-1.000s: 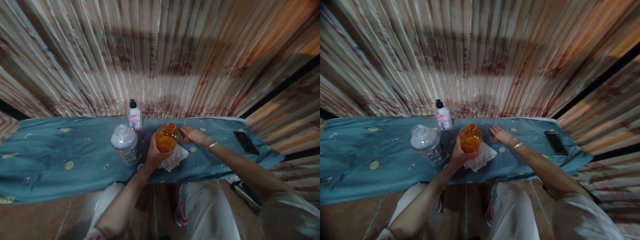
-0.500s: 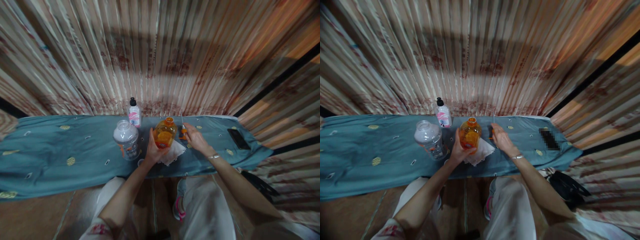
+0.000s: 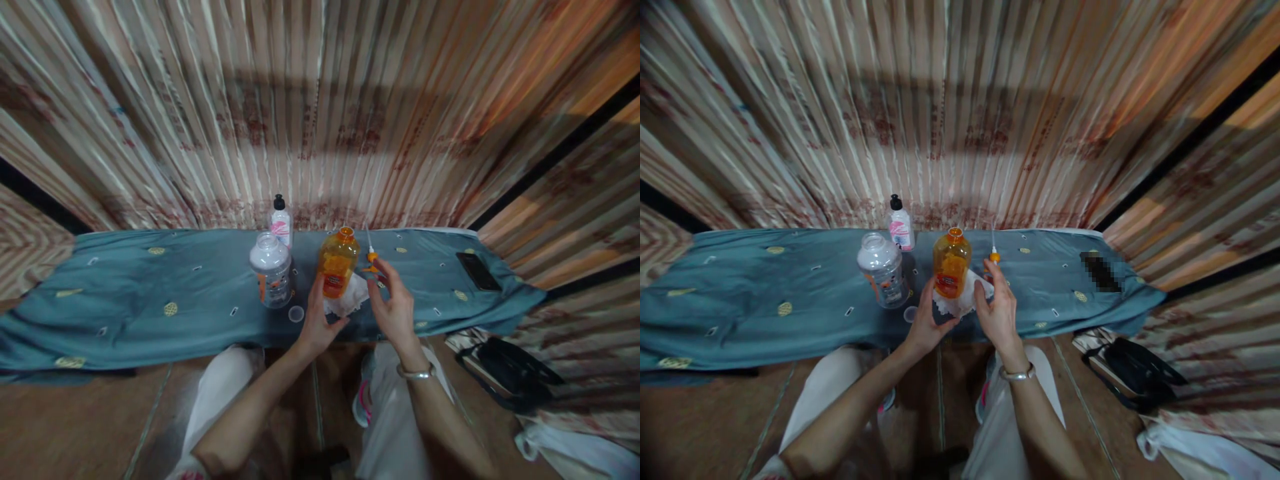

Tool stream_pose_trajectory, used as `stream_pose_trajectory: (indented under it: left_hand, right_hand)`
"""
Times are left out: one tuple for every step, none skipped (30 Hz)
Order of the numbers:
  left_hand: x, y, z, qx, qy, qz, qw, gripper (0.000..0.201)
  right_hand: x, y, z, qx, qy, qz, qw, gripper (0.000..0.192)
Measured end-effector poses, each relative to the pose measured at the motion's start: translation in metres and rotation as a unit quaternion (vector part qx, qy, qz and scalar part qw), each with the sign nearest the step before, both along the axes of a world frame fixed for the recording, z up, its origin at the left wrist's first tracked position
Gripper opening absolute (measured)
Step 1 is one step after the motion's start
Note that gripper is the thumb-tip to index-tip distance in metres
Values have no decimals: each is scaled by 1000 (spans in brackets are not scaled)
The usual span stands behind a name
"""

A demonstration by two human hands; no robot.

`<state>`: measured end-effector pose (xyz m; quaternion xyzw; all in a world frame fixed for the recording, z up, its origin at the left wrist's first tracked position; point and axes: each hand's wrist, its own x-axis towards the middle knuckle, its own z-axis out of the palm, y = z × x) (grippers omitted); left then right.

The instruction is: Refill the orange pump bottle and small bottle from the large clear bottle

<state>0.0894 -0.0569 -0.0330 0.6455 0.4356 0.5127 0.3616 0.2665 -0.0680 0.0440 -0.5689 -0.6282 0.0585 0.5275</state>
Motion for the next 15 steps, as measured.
stream_pose_trajectory:
  left_hand:
    - [-4,-8,4,8,1,-6,1000,101]
    - [-10,-16,8,21,2,-17,1000,94]
    - [-18,-24,12,27,-1,-18,999,84]
    - [-28,-32,16,25,-9,-10,1000,73]
    - [-39,-39,20,18,-22,4,1000,63]
    - [-51,-46,24,7,-37,23,999,52]
    - [-62,-50,28,3,-42,42,998,42]
    - [-74,-52,31,2,-46,59,997,36]
    - [-85,-52,33,2,-51,80,995,33]
    - [-95,-49,35,3,-63,108,992,33]
    - [-103,-44,37,5,-77,135,988,35]
    - [-110,-38,37,5,-93,161,983,44]
    - [-114,-29,38,-3,-133,199,971,59]
    - [-117,-20,38,-23,-175,221,959,76]
    - [-117,-11,38,-53,-230,236,943,87]
  right_hand:
    - [-8,-2,2,2,9,16,1000,44]
    - [-17,-3,4,0,20,36,999,43]
    - [-27,-4,4,-5,32,58,998,41]
    - [-37,-3,4,-12,45,81,996,39]
    - [-47,-2,1,-20,56,103,993,38]
    - [-56,-1,-3,-31,64,127,989,37]
    - [-65,1,-8,-46,68,152,985,36]
    - [-74,4,-14,-66,71,175,980,37]
    - [-82,6,-21,-88,74,195,974,39]
    - [-90,9,-29,-105,80,210,969,42]
    - [-97,12,-36,-120,84,220,964,47]
    - [-103,16,-42,-137,86,233,959,53]
    - [-109,20,-46,-153,84,248,953,63]
    - [-114,25,-49,-169,81,262,947,75]
    - [-119,30,-49,-182,77,274,941,87]
